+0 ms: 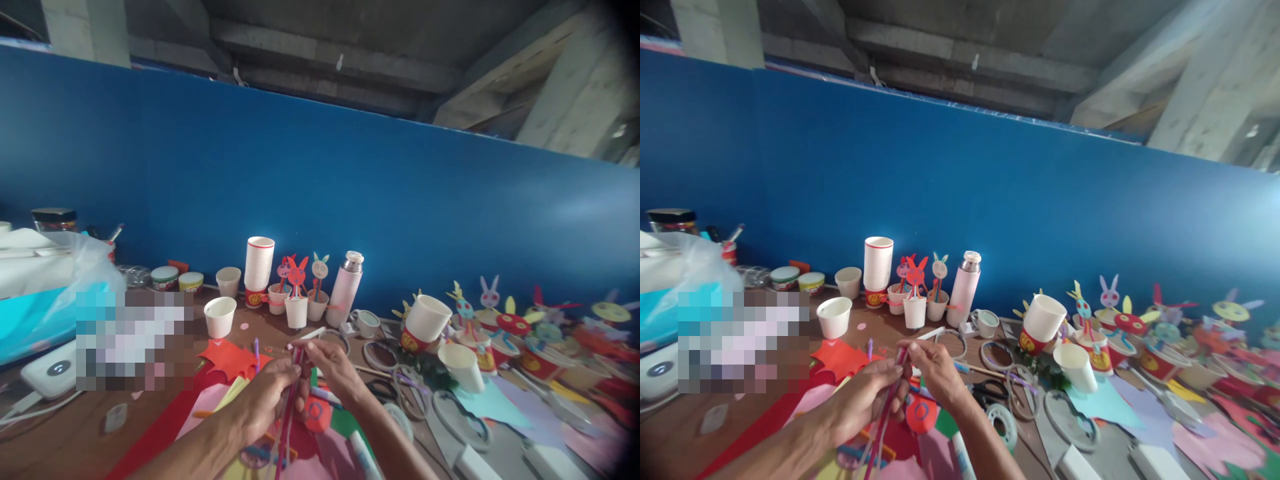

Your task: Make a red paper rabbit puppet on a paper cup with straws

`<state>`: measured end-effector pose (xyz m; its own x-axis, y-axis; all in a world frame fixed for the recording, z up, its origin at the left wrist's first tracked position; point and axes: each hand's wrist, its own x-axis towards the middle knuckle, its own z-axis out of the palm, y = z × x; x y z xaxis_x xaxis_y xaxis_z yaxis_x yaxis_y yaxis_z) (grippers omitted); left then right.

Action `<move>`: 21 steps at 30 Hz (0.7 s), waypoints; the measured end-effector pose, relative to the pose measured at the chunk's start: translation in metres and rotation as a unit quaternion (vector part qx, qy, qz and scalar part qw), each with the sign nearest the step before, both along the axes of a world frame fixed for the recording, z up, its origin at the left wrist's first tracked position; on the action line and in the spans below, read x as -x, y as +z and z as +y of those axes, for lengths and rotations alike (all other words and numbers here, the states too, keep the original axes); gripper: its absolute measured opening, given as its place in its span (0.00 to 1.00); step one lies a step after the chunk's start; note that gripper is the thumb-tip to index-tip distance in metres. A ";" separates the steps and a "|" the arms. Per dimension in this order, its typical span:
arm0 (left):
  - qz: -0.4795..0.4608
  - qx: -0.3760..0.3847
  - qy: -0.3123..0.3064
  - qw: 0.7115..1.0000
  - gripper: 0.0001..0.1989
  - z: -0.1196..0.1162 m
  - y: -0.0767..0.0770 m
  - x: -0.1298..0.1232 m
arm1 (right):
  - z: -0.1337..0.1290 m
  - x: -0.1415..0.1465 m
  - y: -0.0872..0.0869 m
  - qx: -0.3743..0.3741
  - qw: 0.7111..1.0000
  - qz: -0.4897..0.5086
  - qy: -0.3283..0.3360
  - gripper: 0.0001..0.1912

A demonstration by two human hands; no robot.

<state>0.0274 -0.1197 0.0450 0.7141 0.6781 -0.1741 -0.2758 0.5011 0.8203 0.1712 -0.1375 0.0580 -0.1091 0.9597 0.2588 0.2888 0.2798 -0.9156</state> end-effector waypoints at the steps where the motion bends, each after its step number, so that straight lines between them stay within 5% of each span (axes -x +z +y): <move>1: -0.001 0.000 0.002 1.000 0.06 0.000 -0.001 0.000 | 0.000 0.000 0.000 0.001 1.000 0.001 0.000 0.25; 8: -0.021 -0.012 -0.007 1.000 0.06 0.003 -0.002 0.001 | -0.001 -0.002 0.004 0.009 0.999 0.052 0.010 0.22; 15: -0.013 0.003 0.004 1.000 0.05 0.013 0.000 0.006 | -0.006 -0.047 0.025 0.023 0.986 0.095 -0.134 0.23; 21: 0.000 -0.008 0.022 1.000 0.04 0.027 0.004 0.014 | -0.012 -0.057 0.034 0.009 0.987 0.102 -0.126 0.19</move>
